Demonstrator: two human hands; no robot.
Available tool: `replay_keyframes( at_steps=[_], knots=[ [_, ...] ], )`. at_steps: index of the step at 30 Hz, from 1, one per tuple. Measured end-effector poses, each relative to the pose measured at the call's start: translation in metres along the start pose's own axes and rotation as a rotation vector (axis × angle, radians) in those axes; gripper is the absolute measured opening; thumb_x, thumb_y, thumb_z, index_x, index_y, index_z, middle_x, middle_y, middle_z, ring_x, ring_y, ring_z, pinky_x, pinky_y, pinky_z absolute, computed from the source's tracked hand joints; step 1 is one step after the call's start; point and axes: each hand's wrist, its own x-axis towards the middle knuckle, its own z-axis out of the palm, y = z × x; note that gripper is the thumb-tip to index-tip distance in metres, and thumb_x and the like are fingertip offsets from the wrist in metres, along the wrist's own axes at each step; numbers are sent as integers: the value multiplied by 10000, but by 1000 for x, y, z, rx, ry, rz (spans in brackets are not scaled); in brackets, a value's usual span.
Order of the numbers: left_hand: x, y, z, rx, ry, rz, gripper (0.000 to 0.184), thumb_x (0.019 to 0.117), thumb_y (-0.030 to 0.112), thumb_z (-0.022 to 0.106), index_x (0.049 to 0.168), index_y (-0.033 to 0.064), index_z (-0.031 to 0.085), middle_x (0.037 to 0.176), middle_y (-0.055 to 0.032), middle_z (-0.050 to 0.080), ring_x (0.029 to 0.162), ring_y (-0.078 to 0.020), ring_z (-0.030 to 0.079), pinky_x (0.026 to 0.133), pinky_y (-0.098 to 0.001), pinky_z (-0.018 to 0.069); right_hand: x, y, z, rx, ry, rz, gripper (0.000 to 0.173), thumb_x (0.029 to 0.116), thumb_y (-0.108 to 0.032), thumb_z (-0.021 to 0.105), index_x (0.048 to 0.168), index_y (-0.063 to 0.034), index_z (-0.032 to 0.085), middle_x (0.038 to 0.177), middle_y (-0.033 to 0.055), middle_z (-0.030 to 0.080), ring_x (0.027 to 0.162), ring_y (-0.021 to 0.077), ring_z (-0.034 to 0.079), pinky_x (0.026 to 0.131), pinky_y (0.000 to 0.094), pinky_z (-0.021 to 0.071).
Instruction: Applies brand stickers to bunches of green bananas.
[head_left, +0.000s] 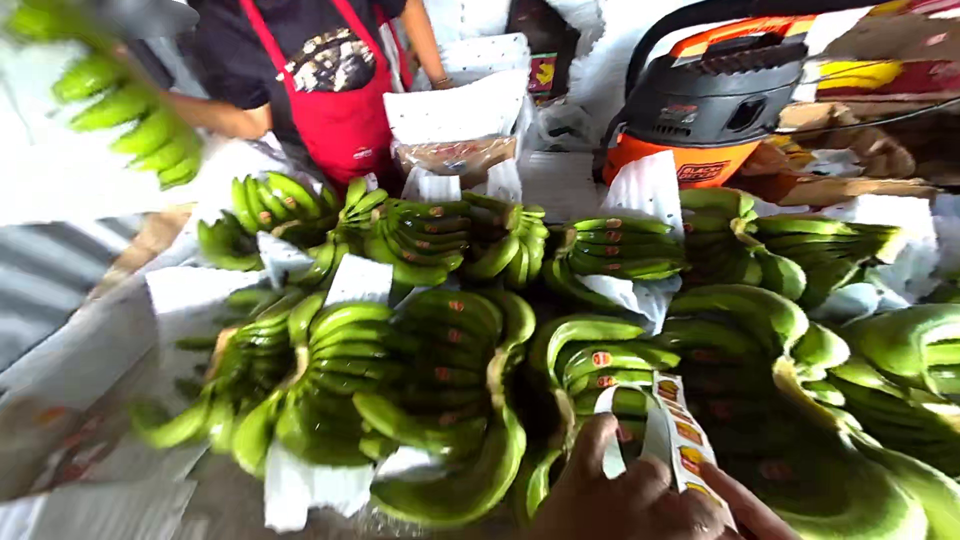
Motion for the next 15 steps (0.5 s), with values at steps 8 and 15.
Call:
replay_keyframes(
  at_steps=[8, 15],
  knots=[
    [-88, 74, 6, 154, 163, -241, 161, 919, 13, 630, 900, 123, 745, 956, -49, 733, 1007, -228, 694, 1166, -573, 314, -87, -2, 6, -92, -247, -35, 340, 981, 52, 568, 1308, 146, 573, 1226, 135, 707, 1096, 78, 692, 988, 285, 571],
    [-135, 78, -12, 236, 332, -225, 141, 910, -4, 617, 822, 99, 658, 933, -72, 702, 1017, -179, 695, 1207, -440, 337, -106, -20, 37, 62, -470, 26, 528, 925, 30, 611, 1403, 185, 451, 1385, 221, 596, 1263, 138, 610, 1095, 308, 493]
  ],
)
